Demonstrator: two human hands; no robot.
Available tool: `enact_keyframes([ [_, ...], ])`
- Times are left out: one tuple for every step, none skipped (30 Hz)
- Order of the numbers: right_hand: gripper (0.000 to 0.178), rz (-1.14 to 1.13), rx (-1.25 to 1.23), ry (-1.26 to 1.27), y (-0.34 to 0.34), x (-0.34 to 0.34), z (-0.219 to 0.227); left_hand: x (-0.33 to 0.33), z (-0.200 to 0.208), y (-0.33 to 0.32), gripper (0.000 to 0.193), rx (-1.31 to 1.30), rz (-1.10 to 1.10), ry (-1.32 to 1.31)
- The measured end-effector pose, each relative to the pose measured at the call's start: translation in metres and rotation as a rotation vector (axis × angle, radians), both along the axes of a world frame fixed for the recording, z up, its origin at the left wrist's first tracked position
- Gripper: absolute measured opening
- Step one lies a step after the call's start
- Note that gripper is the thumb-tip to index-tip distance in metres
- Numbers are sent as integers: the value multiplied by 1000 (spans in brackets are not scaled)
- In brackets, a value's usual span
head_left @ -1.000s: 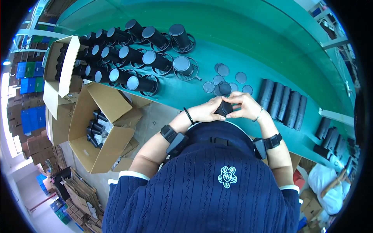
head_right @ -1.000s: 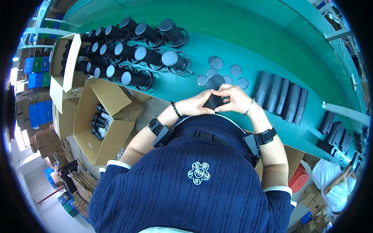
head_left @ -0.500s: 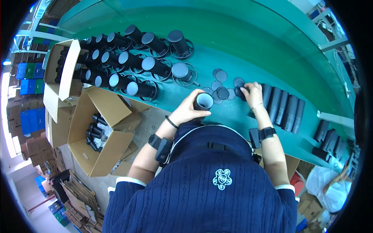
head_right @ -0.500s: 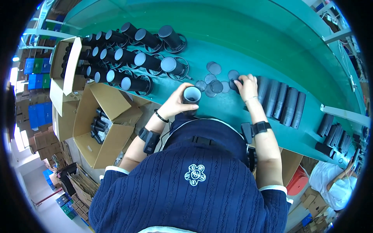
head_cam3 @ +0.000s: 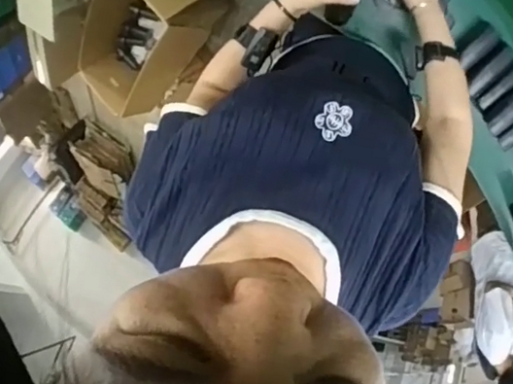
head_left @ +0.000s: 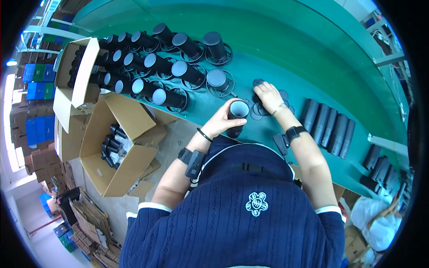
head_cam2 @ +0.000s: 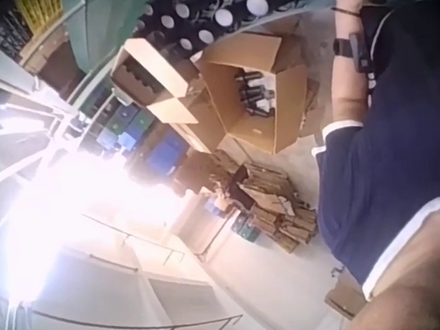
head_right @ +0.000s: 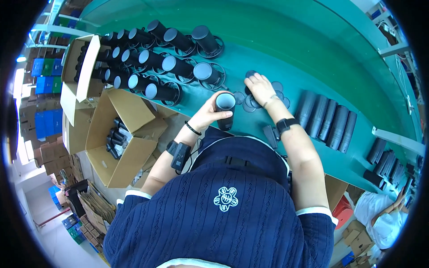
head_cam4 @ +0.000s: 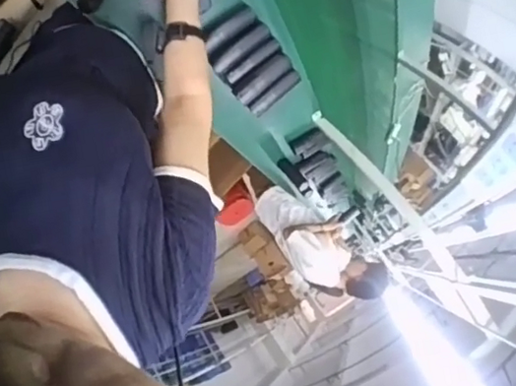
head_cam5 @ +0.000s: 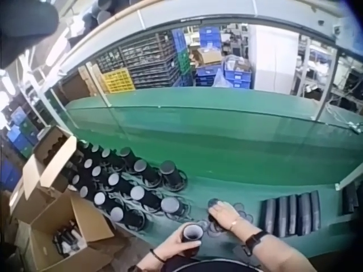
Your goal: The person picks up a black cylinder and a cap, fits the cap onto the cylinder by hand, and places the assembled unit back on the table, repeating this process for several units.
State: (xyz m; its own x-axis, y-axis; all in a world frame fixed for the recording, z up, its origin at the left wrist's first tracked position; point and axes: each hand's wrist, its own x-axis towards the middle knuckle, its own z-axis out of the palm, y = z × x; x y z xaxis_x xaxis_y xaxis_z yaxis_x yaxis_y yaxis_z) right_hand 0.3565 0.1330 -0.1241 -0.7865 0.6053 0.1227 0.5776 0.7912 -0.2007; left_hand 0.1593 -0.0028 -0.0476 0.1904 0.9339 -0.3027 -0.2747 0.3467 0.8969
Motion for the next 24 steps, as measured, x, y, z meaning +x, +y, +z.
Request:
enact_keyframes([
  [23,32,39,59,-3,7,4,-1,-1,1,64,7,-28,-3],
  [25,62,79,118,-5,14,8,-1,-3,2,64,8,-22,-6],
  [24,87,107,211,-5,19,12,0,-6,3,62,24,-70,7],
  [24,89,109,207,-7,21,19,2,-8,5,59,41,-120,19],
  [23,8,67,353,-9,24,27,4,-10,6,62,45,-139,19],
  [22,-74,24,500,-10,27,34,6,-12,8,62,48,-138,15],
  [19,-170,12,564,-12,28,39,9,-8,11,64,148,-177,114],
  [19,-171,15,562,-17,33,45,12,-3,14,66,249,-215,214],
  [17,-299,-487,701,-23,38,52,15,2,16,68,232,-248,198],
  [16,-424,-996,817,-28,43,56,18,9,19,68,235,-253,195],
  [23,-354,-1101,813,-29,51,55,21,15,21,66,174,-304,83],
  [23,-359,-1097,814,-32,55,56,24,18,22,65,111,-354,-27],
  [27,-315,-1338,921,-35,59,61,25,18,20,65,7,-348,-100],
  [32,-263,-1581,1024,-38,60,72,25,17,19,65,9,-347,-101],
  [50,-94,-1699,1105,-44,59,84,26,16,18,64,-7,-324,-138],
  [50,-97,-1696,1109,-51,57,85,26,17,17,64,-25,-306,-174],
  [58,-52,-1617,1112,-57,56,84,27,21,17,66,-25,-311,-195],
  [66,-8,-1540,1113,-60,55,81,28,20,17,66,-26,-313,-195],
  [73,-47,-1602,1127,-63,54,77,29,19,17,65,-47,-318,-198],
  [73,-51,-1602,1128,-65,54,74,30,18,16,64,-68,-322,-201],
  [73,-71,-1597,1149,-67,55,73,31,16,15,64,-70,-323,-202],
  [72,-86,-1594,1168,-67,53,72,32,12,15,66,16,-301,-153],
  [73,-87,-1532,1178,-64,54,74,32,9,14,67,102,-278,-104],
  [73,-88,-1470,1186,-61,57,78,32,5,13,67,99,-276,-104],
])
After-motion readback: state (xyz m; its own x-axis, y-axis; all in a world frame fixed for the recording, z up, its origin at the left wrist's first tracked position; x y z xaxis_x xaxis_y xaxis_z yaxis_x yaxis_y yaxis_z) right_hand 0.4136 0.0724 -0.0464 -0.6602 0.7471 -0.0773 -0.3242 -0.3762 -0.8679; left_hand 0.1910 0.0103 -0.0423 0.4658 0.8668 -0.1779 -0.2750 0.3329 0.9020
